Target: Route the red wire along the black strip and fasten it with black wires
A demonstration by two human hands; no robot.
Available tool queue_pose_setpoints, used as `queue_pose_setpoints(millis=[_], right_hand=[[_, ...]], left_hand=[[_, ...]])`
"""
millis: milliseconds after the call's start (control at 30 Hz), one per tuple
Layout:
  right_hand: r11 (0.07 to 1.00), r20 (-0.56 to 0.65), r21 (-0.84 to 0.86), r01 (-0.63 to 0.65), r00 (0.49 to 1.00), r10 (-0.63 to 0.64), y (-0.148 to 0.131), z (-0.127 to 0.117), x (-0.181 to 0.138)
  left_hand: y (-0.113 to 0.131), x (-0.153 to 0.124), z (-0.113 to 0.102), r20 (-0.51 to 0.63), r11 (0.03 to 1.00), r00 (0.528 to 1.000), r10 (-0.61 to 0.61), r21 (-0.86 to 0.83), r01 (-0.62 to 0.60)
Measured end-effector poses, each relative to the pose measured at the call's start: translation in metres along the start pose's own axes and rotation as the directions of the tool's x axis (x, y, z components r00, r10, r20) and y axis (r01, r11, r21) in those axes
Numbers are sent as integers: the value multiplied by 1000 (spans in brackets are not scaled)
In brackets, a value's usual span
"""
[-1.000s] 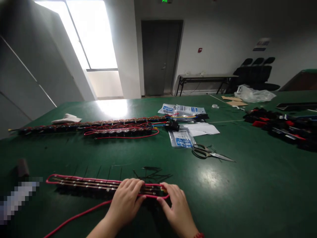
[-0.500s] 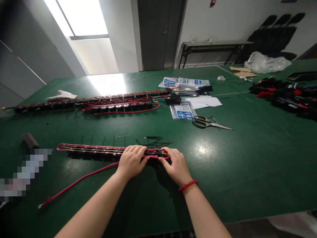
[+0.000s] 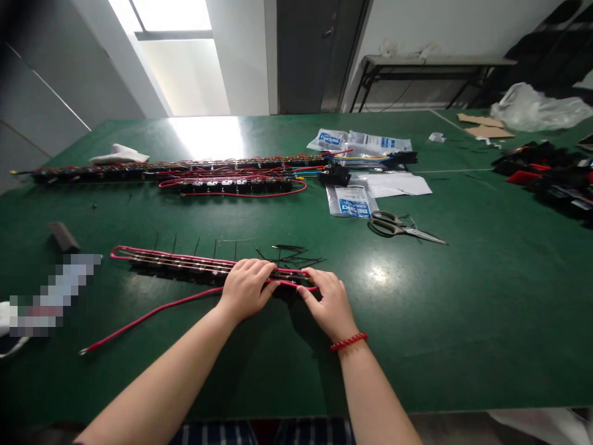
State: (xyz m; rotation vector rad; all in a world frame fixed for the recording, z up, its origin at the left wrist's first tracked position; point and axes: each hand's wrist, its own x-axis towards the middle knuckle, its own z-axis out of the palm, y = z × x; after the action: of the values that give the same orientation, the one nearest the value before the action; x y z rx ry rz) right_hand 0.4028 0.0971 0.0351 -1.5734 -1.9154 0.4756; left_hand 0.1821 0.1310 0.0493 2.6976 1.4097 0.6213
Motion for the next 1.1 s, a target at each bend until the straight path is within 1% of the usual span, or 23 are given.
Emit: queue_pose_setpoints(millis=[100, 167, 200, 267, 333, 433, 500, 567, 633, 700, 733, 800, 1100], right_hand=[[999, -7, 44, -12, 1000, 13, -1, 0, -1], [992, -47, 124, -40, 998, 46, 1, 1, -2], [984, -84, 167, -68, 993, 83, 2, 2, -2], [962, -174, 228, -149, 966, 191, 6, 5, -1], [943, -237, 247, -221, 930, 280, 11, 6, 2], [937, -294, 239, -254, 901, 319, 18, 8, 11], [956, -319, 186, -227, 906, 278, 21, 8, 22], [987, -289, 85, -134, 945, 154, 24, 8, 34], [1000, -178, -18, -21, 984, 17, 26, 9, 45], [997, -75, -68, 42, 996, -47, 27, 10, 53], [996, -45, -76, 53, 997, -56, 28, 10, 55], [996, -22, -76, 50, 998, -52, 28, 11, 57], [997, -31, -74, 19, 999, -21, 25, 10, 59]], left_hand=[[-1, 0, 0, 20, 1000, 1000, -2, 1, 2], [-3, 1, 0, 32, 1000, 999, 3, -2, -3], [-4, 2, 0, 32, 1000, 999, 2, -3, -2], [-6, 3, 1, 24, 1000, 1000, -5, -6, 5], [-8, 4, 0, 16, 1000, 1000, -11, -18, 12], [-13, 5, -1, 13, 998, 1000, -10, -54, 11], [-16, 4, -1, 10, 997, 1000, -2, -72, 2], [-19, 4, -2, 2, 997, 1000, 5, -79, -5], [-22, 4, -2, -2, 996, 1000, 10, -87, -10], [-24, 4, -2, 0, 995, 1000, 11, -101, -11], [-25, 4, -1, 1, 994, 1000, 10, -107, -10], [-25, 5, -1, 3, 994, 1000, 5, -112, -5], [-25, 7, -2, 27, 996, 1000, 1, -92, 1]])
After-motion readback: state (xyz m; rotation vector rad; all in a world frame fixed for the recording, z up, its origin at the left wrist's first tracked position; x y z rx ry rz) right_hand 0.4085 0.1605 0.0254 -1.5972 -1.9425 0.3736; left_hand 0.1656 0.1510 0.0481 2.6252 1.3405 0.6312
